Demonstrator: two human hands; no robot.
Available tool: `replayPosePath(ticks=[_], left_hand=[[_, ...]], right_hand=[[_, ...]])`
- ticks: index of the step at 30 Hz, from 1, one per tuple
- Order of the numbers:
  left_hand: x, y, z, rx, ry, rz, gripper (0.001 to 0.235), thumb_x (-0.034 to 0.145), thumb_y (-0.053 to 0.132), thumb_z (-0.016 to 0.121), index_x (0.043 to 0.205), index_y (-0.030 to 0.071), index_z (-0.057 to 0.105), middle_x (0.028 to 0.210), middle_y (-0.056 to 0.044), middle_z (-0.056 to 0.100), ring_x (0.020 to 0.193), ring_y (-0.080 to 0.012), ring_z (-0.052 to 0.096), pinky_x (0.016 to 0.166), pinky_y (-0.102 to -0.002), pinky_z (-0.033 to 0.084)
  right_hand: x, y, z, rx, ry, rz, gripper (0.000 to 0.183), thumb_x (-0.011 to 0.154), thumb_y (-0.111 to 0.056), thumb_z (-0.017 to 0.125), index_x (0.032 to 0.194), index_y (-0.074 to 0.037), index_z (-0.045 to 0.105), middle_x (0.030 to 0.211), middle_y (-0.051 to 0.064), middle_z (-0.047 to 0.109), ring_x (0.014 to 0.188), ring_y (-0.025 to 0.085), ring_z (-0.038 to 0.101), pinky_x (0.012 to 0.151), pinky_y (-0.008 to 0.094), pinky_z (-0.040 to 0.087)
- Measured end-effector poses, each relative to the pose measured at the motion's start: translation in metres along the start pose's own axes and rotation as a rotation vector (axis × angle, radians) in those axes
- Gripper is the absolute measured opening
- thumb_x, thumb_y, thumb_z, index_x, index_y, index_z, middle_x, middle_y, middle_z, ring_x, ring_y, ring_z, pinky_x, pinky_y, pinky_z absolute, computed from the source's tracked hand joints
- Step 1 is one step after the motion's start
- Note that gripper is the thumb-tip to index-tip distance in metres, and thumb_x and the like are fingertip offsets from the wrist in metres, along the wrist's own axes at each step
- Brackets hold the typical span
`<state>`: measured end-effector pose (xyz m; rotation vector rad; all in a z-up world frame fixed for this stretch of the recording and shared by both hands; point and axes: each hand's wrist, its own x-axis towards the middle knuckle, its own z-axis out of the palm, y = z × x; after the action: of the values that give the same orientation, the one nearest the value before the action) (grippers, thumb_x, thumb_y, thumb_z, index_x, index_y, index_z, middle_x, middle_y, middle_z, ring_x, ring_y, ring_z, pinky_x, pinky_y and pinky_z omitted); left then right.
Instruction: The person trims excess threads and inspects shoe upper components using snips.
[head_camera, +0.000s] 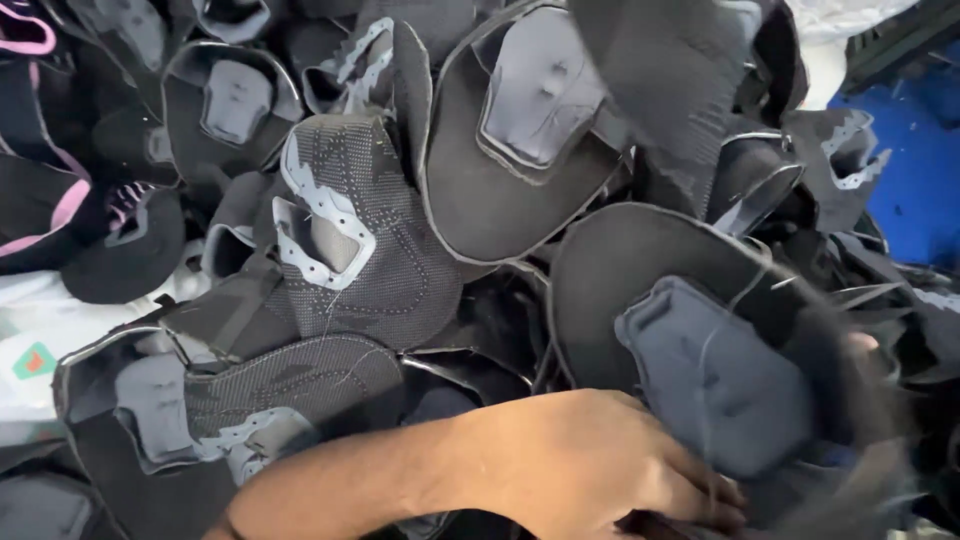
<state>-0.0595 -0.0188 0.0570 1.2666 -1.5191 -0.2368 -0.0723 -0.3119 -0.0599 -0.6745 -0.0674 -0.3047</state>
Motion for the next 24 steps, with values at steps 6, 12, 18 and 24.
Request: replayPosePath(ticks=[6,12,18,24], left_hand=[[0.016,0.002,-0.026,0.065,-0.01,-0.364,0.036,0.096,0.041,0.063,0.093,0.007,0.074,0.084,-0.013,0.073,0.081,-0.0329,0.072,0.071,-0.041,0.056],[0.016,-0.02,-0.063,0.121,0.795,-0.496,0.023,0.099,0.03,0.061,0.101,0.008,0.068,0.096,-0.01,0.071,0.091,-0.0257,0.072,0.088,-0.035,0.058],[0.002,-0.036,-0.067,0.558,0.527,-0.046,0.019,0.091,0.026,0.07,0.088,0.008,0.063,0.116,-0.016,0.071,0.127,-0.0471,0.054,0.114,-0.051,0.027],[-0.023,-0.041,-0.089,-0.329,0.578,0.13,0.041,0.098,0.039,0.063,0.068,0.012,0.054,0.073,-0.004,0.062,0.076,-0.0213,0.054,0.089,-0.036,0.039]], right_hand=[[-0.011,-0.01,0.019,0.079,-0.057,0.121,0.066,0.093,-0.064,0.075,0.113,-0.003,0.06,0.118,0.012,0.067,0.107,0.025,0.064,0.099,0.039,0.052],[-0.022,0.008,0.079,-0.556,-0.185,-0.051,0.072,0.092,-0.07,0.068,0.113,-0.001,0.064,0.097,0.009,0.065,0.086,0.018,0.054,0.082,0.032,0.041],[-0.025,0.037,0.086,-0.855,-0.413,-0.287,0.07,0.094,-0.072,0.057,0.11,-0.004,0.063,0.09,0.015,0.065,0.06,0.009,0.042,0.057,0.023,0.031],[-0.025,0.043,0.077,-0.594,-0.226,-0.322,0.04,0.116,-0.039,0.065,0.12,0.001,0.063,0.091,0.006,0.062,0.072,0.012,0.046,0.069,0.022,0.037]])
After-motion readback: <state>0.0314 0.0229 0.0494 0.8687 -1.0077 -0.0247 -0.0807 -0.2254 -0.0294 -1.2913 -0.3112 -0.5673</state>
